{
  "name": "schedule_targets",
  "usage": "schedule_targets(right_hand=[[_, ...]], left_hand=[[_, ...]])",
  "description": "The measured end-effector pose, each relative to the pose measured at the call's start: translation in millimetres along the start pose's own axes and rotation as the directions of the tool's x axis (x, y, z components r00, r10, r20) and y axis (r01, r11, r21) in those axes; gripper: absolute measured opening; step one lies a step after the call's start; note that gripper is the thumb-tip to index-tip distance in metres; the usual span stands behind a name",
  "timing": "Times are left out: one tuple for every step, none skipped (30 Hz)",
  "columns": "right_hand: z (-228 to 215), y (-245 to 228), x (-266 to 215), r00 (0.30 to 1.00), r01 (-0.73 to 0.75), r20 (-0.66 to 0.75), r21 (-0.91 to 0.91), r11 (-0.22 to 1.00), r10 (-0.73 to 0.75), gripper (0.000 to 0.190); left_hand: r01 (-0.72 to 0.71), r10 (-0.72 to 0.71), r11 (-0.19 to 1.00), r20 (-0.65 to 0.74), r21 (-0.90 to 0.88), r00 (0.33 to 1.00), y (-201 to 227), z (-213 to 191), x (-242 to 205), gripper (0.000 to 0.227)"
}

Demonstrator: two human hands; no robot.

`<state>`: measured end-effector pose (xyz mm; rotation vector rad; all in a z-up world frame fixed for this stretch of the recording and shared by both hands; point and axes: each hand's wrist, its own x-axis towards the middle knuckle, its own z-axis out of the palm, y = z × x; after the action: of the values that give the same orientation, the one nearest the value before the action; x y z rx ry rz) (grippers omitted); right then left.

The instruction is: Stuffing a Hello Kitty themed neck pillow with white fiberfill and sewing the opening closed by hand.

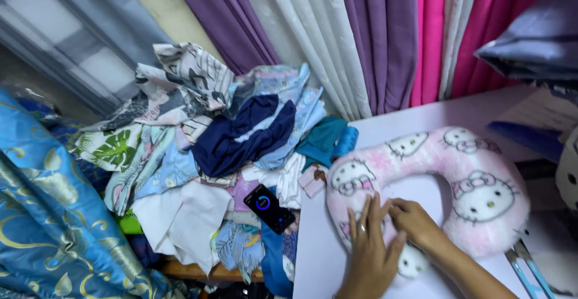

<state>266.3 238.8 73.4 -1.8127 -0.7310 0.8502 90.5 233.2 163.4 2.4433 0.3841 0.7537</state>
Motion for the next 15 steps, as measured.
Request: schedule_targets(right_hand=[[2.4, 9.2, 5.3, 0.998, -0.053, -0.035, 0.010, 0.999, 0.054, 0.046], [-6.1, -10.9, -6.5, 0.998, -0.044, -0.034, 0.005, 0.999, 0.045, 0.046], [-13.0, -28.6, -19.6, 0.994, -0.104, -0.020, 0.050, 0.993, 0.105, 0.050], [-19.6, -46.4, -32.5, 0.986, -0.164, -0.002, 0.095, 0.982, 0.165, 0.065], [-21.1, -26.2, -14.9, 0.987, -0.158, 0.000, 0.084, 0.984, 0.159, 0.065], [-22.7, -6.3, 3.1, 0.998, -0.056, 0.011, 0.005, 0.998, 0.056, 0.056], [-23.5, 15.9, 20.3, 0.998, 0.046, 0.033, -0.073, 0.996, -0.044, 0.061], [-24.2, 20.0, 20.8, 0.998, 0.050, 0.041, -0.082, 0.995, -0.046, 0.061], [-26.8, 24.0, 20.7, 0.997, 0.073, 0.040, -0.037, 0.997, -0.071, 0.050], [-29.9, 28.1, 20.8, 0.995, 0.096, 0.037, 0.009, 0.995, -0.096, 0.045], [-30.9, 17.0, 9.4, 0.995, 0.093, 0.037, 0.004, 0.996, -0.093, 0.045], [-32.0, 6.0, -1.7, 0.998, 0.057, -0.017, -0.051, 0.997, -0.058, 0.046], [-33.7, -6.2, -11.7, 0.997, 0.021, -0.076, -0.101, 0.995, -0.029, 0.050], [-35.8, -30.1, -29.0, 0.996, 0.020, -0.080, -0.104, 0.994, -0.028, 0.050], [-37.7, -53.2, -46.6, 0.993, -0.096, -0.078, -0.099, 0.990, 0.089, 0.064]], left_hand=[[0.036, -0.034, 0.996, 0.033, -0.079, 0.999, 2.0, 3.7, -7.5, 0.076], [0.033, -0.031, 0.996, 0.023, -0.078, 0.999, 2.1, 6.2, -9.8, 0.076], [0.041, -0.034, 0.982, 0.039, -0.182, 0.999, 1.6, 9.5, -14.1, 0.082], [0.049, -0.035, 0.957, 0.054, -0.285, 0.998, 0.9, 12.7, -18.2, 0.087], [0.048, -0.037, 0.957, 0.042, -0.286, 0.998, 6.2, 4.2, -15.5, 0.087], [0.068, -0.049, 0.912, 0.056, -0.405, 0.997, 11.4, -4.4, -12.9, 0.085], [0.091, -0.062, 0.850, 0.072, -0.518, 0.995, 16.3, -11.9, -12.6, 0.085], [0.090, -0.068, 0.849, 0.061, -0.521, 0.996, 1.6, -12.6, -9.0, 0.085], [0.101, -0.137, 0.806, -0.019, -0.583, 0.990, -12.5, -13.3, -4.3, 0.070], [0.102, -0.210, 0.760, -0.093, -0.642, 0.973, -26.3, -13.6, 0.8, 0.060], [0.103, -0.212, 0.756, -0.093, -0.647, 0.973, -24.3, -25.3, 9.9, 0.060], [0.168, -0.319, 0.805, -0.176, -0.569, 0.931, -22.4, -36.7, 19.2, 0.046], [0.240, -0.406, 0.838, -0.265, -0.490, 0.875, -20.8, -48.7, 30.1, 0.035], [0.238, -0.405, 0.836, -0.264, -0.494, 0.876, -24.9, -49.3, 35.3, 0.035], [0.151, -0.303, 0.887, -0.304, -0.437, 0.903, -29.1, -49.3, 40.6, 0.033]])
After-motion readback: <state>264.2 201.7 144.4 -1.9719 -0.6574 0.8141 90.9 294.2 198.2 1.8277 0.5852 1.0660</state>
